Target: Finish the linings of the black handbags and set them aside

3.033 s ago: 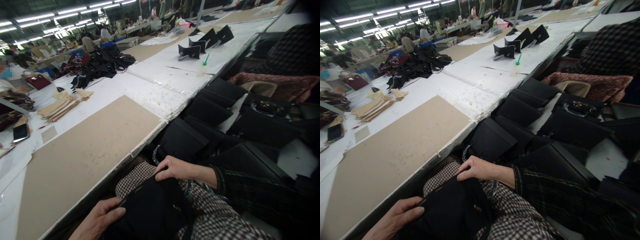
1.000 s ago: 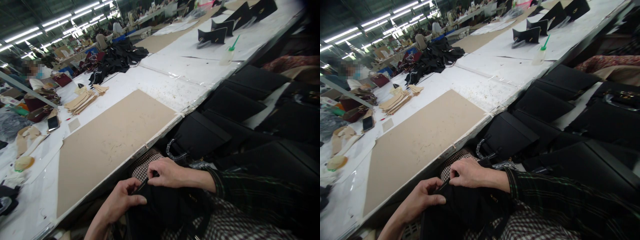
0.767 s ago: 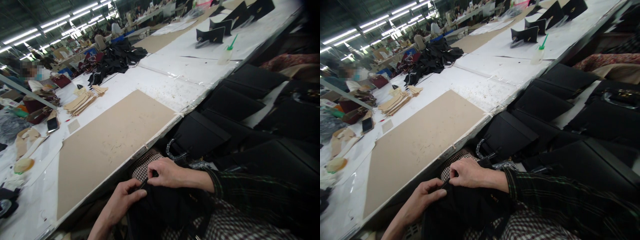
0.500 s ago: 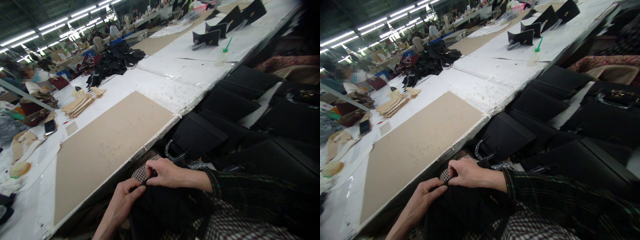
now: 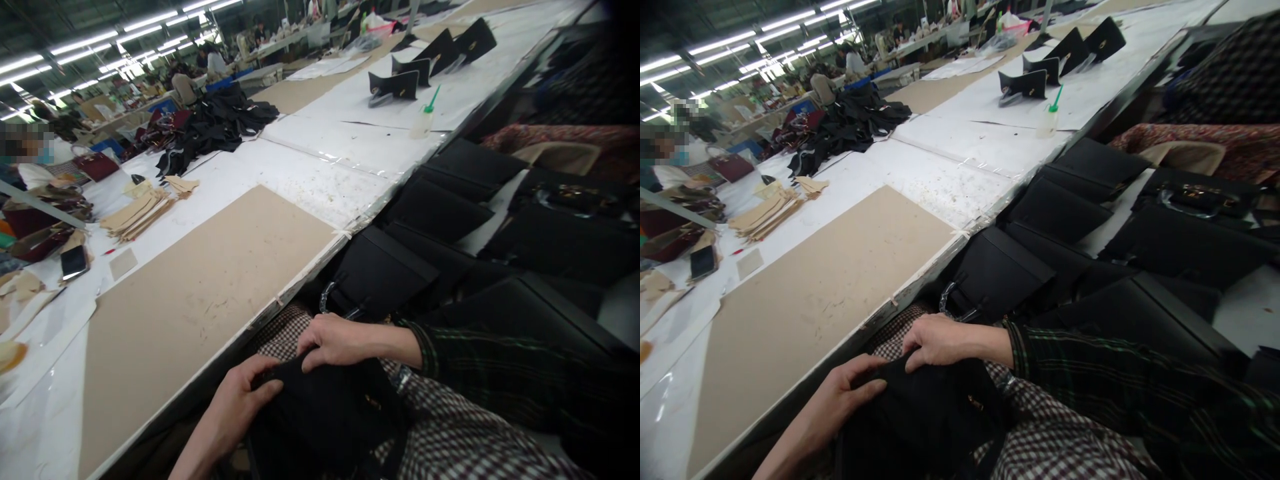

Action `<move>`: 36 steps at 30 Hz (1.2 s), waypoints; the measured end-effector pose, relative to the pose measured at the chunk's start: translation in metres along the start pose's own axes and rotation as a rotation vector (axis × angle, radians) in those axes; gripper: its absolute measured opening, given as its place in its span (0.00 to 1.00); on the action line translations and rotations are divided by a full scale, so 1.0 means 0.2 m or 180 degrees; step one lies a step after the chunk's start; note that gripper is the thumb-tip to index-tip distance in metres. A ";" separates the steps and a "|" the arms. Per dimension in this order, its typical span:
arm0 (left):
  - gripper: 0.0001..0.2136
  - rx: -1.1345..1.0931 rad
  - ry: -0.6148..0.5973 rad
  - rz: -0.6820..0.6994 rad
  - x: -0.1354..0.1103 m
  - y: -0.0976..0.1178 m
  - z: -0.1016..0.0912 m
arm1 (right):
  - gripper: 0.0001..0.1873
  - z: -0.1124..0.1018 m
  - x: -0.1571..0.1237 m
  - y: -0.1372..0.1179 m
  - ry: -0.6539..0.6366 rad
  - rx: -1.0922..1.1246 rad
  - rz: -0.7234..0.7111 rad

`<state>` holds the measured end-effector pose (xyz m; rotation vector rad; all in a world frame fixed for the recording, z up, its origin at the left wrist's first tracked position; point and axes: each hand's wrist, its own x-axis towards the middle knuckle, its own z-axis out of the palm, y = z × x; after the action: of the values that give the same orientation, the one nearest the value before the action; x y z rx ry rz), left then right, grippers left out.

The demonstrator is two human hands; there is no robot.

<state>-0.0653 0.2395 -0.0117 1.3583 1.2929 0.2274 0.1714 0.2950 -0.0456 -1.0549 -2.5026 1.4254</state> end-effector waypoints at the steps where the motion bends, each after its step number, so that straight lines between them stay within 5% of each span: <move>1: 0.13 0.0039 -0.0002 0.0036 0.01 0.02 0.01 | 0.13 0.00 0.00 0.00 0.0015 0.0023 -0.0020; 7: 0.14 0.0249 -0.0254 0.0150 0.03 0.08 0.05 | 0.13 0.03 -0.03 -0.01 0.0212 -0.0182 -0.0066; 14: 0.15 0.1259 -0.0023 0.0222 0.00 0.09 0.08 | 0.14 0.05 -0.02 -0.07 0.0110 -0.0493 -0.0351; 25: 0.18 -0.0161 0.0014 -0.0043 -0.12 0.01 0.07 | 0.12 -0.07 -0.02 -0.03 -0.0829 0.0211 -0.0680; 31: 0.17 -0.0229 -0.0003 -0.0084 -0.13 0.01 0.07 | 0.21 -0.15 0.01 -0.06 -0.1321 0.0519 -0.0556; 36: 0.16 0.0059 0.0062 0.0068 -0.13 0.06 0.08 | 0.16 -0.08 0.08 -0.09 -0.1380 0.0197 -0.0662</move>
<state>-0.0560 0.2135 0.0061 1.3891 1.3002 0.2445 0.1554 0.3111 -0.0272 -0.4935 -2.7192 1.8085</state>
